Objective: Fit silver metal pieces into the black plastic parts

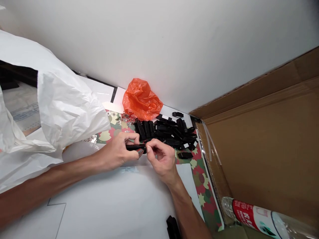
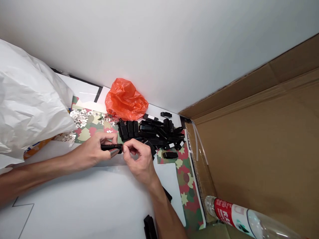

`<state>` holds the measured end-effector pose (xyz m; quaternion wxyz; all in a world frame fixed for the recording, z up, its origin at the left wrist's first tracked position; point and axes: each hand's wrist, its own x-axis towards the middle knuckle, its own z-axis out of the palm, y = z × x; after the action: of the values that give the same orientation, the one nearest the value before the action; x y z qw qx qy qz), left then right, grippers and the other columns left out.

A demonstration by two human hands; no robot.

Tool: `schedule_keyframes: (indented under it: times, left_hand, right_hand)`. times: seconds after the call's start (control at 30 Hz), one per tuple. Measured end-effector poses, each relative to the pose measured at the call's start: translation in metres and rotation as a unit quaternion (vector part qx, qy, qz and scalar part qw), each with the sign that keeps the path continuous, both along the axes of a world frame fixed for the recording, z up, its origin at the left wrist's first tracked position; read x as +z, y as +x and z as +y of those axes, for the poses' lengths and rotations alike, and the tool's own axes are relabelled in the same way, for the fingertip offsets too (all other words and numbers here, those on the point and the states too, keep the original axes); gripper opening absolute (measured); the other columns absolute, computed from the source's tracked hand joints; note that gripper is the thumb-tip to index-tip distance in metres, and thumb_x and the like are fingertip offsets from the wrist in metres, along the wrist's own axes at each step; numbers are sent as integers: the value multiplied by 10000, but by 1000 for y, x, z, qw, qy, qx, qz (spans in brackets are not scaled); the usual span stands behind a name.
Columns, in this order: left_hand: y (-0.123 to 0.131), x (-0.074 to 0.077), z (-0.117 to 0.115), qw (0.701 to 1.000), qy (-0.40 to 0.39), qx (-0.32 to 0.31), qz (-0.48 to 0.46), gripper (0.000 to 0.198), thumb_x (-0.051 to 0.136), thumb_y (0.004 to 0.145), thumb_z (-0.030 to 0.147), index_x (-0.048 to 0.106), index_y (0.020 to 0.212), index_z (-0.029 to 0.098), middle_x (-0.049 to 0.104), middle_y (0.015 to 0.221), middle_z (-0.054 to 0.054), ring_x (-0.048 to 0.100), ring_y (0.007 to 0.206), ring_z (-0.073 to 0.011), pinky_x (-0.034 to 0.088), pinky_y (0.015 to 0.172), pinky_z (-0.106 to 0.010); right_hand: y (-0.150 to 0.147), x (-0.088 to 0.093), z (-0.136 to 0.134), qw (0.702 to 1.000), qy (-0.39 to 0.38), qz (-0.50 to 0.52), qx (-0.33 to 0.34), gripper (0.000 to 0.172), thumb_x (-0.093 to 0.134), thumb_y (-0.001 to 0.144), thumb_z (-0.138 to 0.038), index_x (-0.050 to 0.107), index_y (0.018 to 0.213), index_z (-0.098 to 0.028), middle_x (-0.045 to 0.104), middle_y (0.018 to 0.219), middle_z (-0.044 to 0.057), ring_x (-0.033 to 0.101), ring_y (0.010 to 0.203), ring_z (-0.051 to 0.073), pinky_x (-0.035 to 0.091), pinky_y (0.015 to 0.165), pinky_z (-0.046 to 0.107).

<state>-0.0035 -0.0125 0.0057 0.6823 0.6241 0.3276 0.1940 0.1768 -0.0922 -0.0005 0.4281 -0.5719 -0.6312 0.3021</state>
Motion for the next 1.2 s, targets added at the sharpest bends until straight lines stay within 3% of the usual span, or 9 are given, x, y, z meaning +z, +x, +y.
schedule_keyframes:
  times: [0.17, 0.33, 0.4, 0.7, 0.9, 1.07, 1.2]
  left_hand:
    - [0, -3, 1, 1000, -2, -5, -4, 138, 597, 707, 211, 461, 690, 194, 398, 593, 76, 322, 575, -92, 198, 535, -245]
    - [-1, -2, 4, 999, 12, -26, -15, 30, 595, 723, 198, 596, 725, 167, 545, 694, 35, 461, 670, -115, 299, 586, -229]
    - [0, 0, 4, 999, 11, -37, -11, 73, 598, 736, 211, 647, 747, 159, 575, 704, 18, 488, 688, -128, 323, 597, -230]
    - [2, -1, 4, 999, 14, -41, 5, 105, 623, 705, 254, 651, 730, 156, 509, 660, 17, 431, 646, -120, 304, 561, -224]
    - [1, 1, 5, 998, 32, -53, 12, 193, 645, 785, 324, 710, 754, 145, 583, 713, -20, 490, 699, -148, 351, 589, -232]
    - [0, 4, 7, 996, 42, -73, 31, 308, 664, 827, 408, 669, 677, 140, 511, 649, -5, 418, 642, -123, 300, 555, -231]
    - [0, 8, 8, 996, 30, -69, 40, 286, 717, 788, 389, 682, 657, 137, 497, 619, 6, 400, 609, -107, 295, 539, -225]
  right_hand:
    - [-1, 1, 1, 998, -16, 57, -18, 284, 542, 1018, -388, 574, 801, -207, 517, 688, -25, 462, 608, 127, 386, 577, 260]
    - [-1, 2, -1, 993, -37, 109, 8, 334, 476, 1067, -445, 612, 874, -208, 584, 727, -8, 548, 668, 144, 440, 639, 268]
    - [-2, 2, -3, 994, -50, 100, 17, 375, 464, 1067, -488, 616, 869, -208, 593, 737, 1, 552, 678, 150, 447, 645, 275]
    - [-4, 3, -5, 995, -45, 90, 4, 401, 489, 1057, -507, 535, 789, -213, 483, 678, -30, 394, 579, 116, 346, 544, 265]
    - [-7, 5, -5, 997, -10, 71, 6, 367, 463, 1080, -434, 554, 803, -212, 522, 726, -12, 450, 632, 128, 372, 581, 267]
    - [-8, 6, -5, 991, -15, 131, 21, 375, 487, 1072, -459, 573, 804, -211, 531, 700, -19, 459, 609, 124, 376, 571, 264]
    - [-10, 6, -3, 986, -7, 166, 28, 397, 495, 1063, -486, 589, 789, -213, 532, 695, -17, 475, 617, 132, 384, 582, 275]
